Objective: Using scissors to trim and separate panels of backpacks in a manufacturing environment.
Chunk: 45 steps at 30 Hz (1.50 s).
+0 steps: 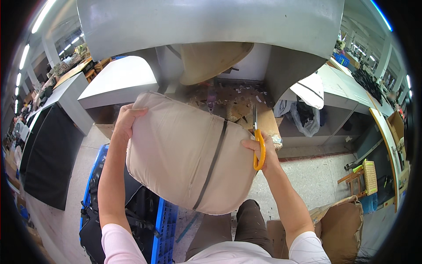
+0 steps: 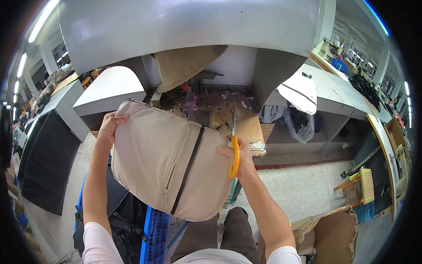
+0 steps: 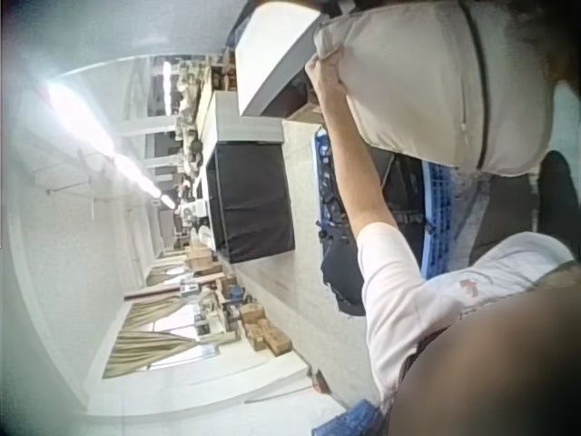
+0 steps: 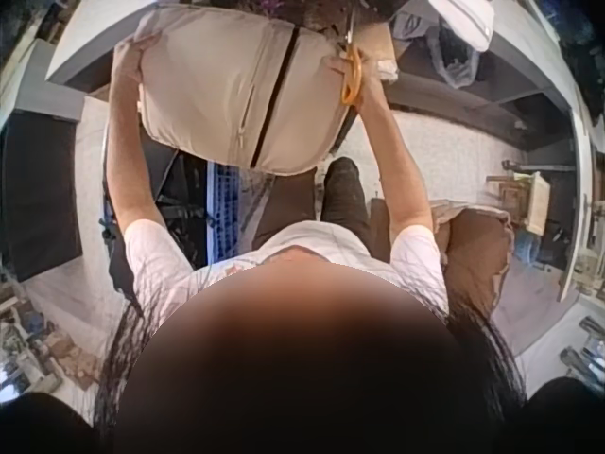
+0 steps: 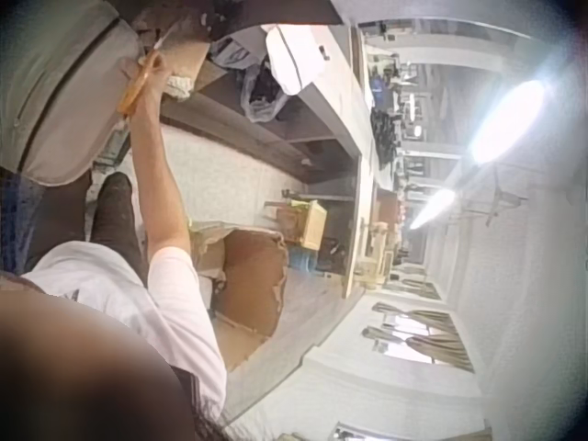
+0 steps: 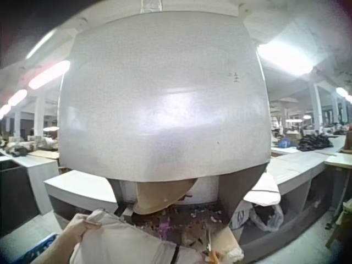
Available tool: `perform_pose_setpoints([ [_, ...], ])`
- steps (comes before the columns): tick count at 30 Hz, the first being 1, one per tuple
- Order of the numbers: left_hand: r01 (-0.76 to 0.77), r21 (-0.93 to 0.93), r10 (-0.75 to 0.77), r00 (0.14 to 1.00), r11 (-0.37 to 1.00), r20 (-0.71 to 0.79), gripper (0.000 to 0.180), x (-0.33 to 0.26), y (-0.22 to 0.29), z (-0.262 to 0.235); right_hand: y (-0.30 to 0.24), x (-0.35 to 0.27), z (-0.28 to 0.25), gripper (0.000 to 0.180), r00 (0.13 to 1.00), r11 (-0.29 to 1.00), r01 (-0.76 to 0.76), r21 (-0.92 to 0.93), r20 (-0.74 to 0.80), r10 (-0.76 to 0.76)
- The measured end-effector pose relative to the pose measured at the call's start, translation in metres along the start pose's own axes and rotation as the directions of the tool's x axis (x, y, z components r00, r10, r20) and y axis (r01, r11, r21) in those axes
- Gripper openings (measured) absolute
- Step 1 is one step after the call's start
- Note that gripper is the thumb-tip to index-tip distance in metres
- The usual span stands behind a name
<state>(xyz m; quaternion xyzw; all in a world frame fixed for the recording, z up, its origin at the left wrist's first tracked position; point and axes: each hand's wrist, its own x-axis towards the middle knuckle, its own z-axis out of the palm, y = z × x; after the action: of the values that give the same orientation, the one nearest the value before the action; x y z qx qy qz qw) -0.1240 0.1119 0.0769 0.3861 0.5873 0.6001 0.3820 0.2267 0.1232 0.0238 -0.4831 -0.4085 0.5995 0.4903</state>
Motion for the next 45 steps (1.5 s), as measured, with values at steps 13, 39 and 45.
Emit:
perform_pose_setpoints([
  [13,0.007,0.019,-0.007,1.0,1.0,-0.011,0.021,-0.004,0.001,-0.01,0.003,-0.002,0.002,0.043,0.998,1.0,-0.025,-0.005,0.053,0.025],
  [39,-0.844,0.284,0.65,0.532,0.454,0.542,0.024,-0.355,-0.162,0.132,0.107,-0.143,-0.028,0.068,0.939,0.891,-0.01,-0.455,0.301,0.164],
  [45,-0.6,0.339,0.076,0.558,0.724,0.826,0.038,-0.36,-0.145,0.139,0.092,-0.126,-0.055,0.065,0.885,0.759,-0.051,-0.649,0.323,0.336],
])
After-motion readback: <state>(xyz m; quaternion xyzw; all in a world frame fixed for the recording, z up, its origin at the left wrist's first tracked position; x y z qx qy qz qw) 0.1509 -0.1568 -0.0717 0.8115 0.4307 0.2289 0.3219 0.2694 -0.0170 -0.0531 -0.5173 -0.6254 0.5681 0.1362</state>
